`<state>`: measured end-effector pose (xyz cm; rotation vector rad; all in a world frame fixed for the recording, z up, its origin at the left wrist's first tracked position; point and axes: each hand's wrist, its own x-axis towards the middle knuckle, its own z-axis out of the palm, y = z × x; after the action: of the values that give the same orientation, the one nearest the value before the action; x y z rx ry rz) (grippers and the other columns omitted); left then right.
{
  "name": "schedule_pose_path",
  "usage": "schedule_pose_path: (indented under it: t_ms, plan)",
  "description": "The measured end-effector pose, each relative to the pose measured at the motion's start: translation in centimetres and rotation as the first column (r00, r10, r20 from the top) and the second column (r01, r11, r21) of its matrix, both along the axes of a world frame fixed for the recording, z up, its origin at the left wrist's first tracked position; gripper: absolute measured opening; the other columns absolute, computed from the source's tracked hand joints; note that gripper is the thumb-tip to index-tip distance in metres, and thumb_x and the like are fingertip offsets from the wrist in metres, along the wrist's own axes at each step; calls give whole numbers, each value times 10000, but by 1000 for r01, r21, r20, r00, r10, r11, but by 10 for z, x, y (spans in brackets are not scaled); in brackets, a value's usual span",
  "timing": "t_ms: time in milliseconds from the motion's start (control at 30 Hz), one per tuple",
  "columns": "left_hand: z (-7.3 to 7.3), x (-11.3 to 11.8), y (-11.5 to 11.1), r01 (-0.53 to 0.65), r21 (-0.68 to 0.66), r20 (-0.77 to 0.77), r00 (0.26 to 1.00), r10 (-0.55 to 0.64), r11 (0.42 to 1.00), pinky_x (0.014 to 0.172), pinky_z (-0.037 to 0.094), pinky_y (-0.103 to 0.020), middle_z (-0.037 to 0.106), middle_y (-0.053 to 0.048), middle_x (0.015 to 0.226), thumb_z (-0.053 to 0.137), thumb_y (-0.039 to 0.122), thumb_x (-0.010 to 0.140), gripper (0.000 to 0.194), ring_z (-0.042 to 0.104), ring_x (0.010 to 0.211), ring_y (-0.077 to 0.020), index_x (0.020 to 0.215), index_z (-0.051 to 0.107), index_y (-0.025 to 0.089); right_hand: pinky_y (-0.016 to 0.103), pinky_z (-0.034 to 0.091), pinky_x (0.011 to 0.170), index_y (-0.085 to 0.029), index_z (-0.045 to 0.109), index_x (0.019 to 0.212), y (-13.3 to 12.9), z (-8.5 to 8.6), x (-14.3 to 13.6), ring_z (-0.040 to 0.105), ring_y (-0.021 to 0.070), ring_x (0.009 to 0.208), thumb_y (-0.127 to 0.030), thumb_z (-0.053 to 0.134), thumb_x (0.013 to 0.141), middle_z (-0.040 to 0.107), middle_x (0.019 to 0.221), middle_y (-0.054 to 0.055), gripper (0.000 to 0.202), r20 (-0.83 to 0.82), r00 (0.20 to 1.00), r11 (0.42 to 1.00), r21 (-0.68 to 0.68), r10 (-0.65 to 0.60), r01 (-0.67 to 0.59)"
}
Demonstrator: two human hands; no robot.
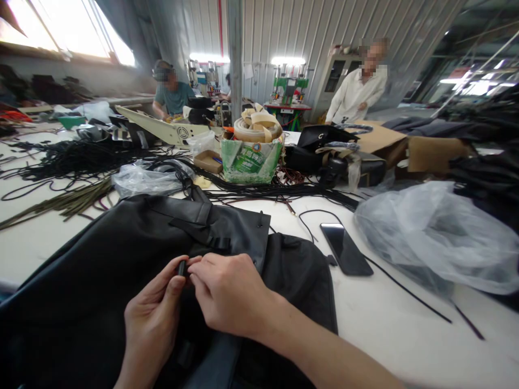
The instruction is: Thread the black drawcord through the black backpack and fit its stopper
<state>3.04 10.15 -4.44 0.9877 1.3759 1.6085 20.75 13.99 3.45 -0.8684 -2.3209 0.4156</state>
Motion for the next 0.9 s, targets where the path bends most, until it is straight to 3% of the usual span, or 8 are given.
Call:
schedule_pose_path:
  t_ms: [233,367,600,900]
  plan:
    - [9,3,-1,-22,57,-137,990,30,998,1016,696,-418,874,-82,1183,883,509,904,369,854,1068,-328,1199,890,287,265,540,700,-196,759,1019,-1,-11,-4,756,165,775,-165,607,1074,801,930,34,164,-56,996,996,57,-64,67]
    - [7,3,-1,-29,50,-170,985,37,998,963,712,-408,880,-87,1152,875,525,894,377,861,1018,-333,1176,899,277,277,526,676,-210,754,965,-1,-15,-7,766,157,746,-177,633,1070,818,916,19,164,-87,991,985,132,-97,108]
    - [3,2,-2,-59,57,-272,959,72,997,934,712,-380,879,-68,1165,841,527,915,347,861,1012,-322,1179,898,309,273,560,726,-217,760,987,-1,-19,-9,812,163,807,-144,674,1056,853,986,13,132,-155,983,986,120,-97,116]
    - [2,2,-1,-27,-1,-154,988,26,1000,1063,671,-451,865,-93,1238,892,561,870,434,831,1136,-351,1207,889,287,266,584,740,-216,774,1023,1,-23,-9,800,161,795,-174,657,1087,842,983,29,140,-154,982,983,129,-108,128]
